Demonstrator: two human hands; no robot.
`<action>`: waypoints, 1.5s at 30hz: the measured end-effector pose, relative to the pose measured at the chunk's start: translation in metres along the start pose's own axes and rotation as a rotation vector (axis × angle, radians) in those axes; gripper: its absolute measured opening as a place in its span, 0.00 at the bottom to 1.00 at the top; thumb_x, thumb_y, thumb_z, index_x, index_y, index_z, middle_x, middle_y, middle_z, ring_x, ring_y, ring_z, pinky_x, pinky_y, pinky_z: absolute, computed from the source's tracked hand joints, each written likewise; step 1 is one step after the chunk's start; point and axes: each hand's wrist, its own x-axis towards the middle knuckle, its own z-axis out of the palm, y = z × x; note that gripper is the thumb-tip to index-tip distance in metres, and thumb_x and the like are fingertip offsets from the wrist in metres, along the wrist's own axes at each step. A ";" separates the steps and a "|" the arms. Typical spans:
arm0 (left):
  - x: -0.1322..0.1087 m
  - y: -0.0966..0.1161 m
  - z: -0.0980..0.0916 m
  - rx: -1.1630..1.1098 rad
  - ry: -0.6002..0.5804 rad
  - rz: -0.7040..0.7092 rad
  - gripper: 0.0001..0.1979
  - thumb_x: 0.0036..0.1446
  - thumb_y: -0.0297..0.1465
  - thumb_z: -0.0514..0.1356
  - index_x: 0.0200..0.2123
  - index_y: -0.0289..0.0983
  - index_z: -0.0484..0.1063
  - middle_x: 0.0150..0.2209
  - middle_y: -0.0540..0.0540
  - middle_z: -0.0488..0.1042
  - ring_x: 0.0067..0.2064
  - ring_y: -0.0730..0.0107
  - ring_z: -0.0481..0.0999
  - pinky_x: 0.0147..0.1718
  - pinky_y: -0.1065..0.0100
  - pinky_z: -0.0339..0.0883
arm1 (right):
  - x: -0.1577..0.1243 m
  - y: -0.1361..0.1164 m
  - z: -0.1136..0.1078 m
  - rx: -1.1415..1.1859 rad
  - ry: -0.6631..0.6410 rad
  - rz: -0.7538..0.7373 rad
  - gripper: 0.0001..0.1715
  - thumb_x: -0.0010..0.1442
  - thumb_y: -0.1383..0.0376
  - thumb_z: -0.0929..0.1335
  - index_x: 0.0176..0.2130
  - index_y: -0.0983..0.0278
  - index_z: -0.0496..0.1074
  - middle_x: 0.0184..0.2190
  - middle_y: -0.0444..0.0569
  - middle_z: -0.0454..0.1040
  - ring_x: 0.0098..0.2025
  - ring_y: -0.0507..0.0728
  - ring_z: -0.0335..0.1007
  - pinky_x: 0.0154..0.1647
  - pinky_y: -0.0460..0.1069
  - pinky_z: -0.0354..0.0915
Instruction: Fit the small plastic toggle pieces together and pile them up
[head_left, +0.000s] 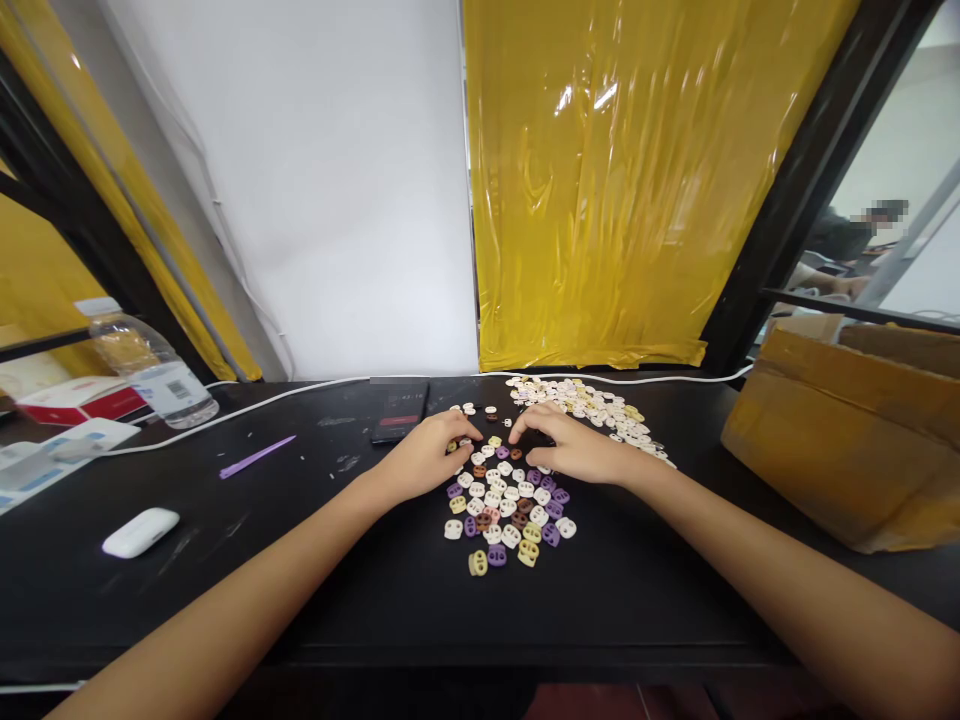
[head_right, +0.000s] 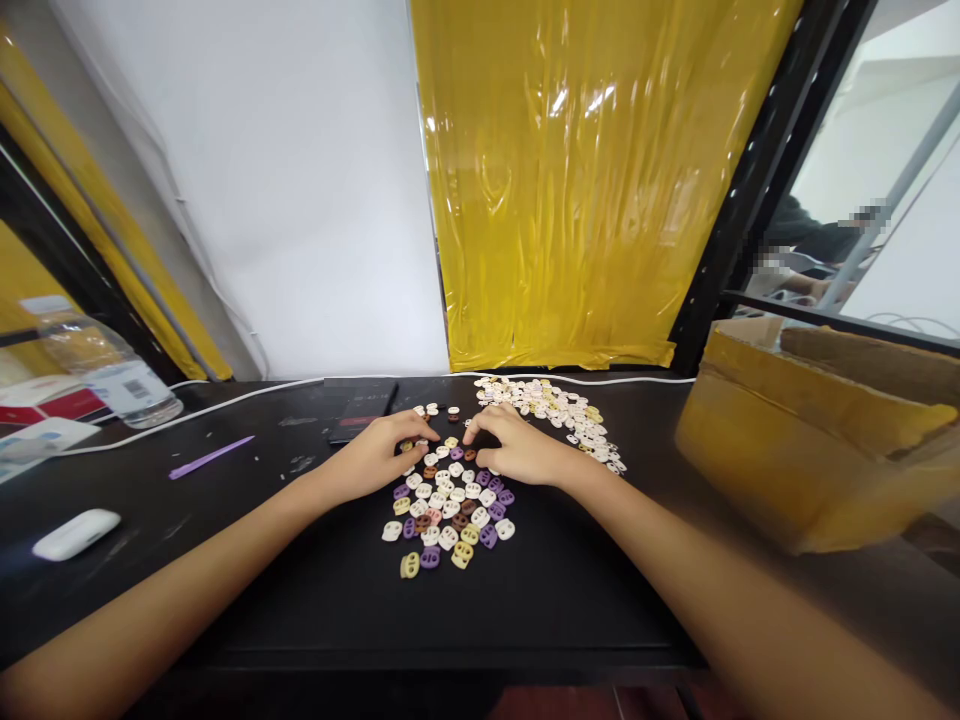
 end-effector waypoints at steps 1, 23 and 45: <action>0.000 0.000 0.000 0.002 -0.002 0.001 0.13 0.59 0.22 0.57 0.43 0.37 0.77 0.41 0.43 0.75 0.43 0.63 0.76 0.47 0.61 0.69 | 0.000 0.001 0.000 0.000 0.001 -0.002 0.16 0.54 0.75 0.66 0.42 0.62 0.71 0.44 0.51 0.69 0.55 0.61 0.59 0.60 0.58 0.54; -0.001 0.000 0.001 -0.019 -0.001 0.010 0.13 0.59 0.23 0.56 0.43 0.37 0.77 0.41 0.43 0.75 0.43 0.63 0.76 0.46 0.60 0.69 | 0.001 0.006 0.001 -0.039 -0.047 0.001 0.24 0.48 0.80 0.63 0.43 0.62 0.71 0.45 0.50 0.69 0.55 0.60 0.58 0.61 0.57 0.54; -0.001 0.000 0.000 -0.037 0.011 0.029 0.12 0.60 0.23 0.56 0.42 0.38 0.77 0.42 0.44 0.75 0.41 0.66 0.76 0.46 0.61 0.70 | 0.000 0.003 0.008 -0.054 0.029 -0.050 0.14 0.61 0.71 0.62 0.45 0.60 0.70 0.45 0.50 0.69 0.56 0.60 0.58 0.60 0.58 0.56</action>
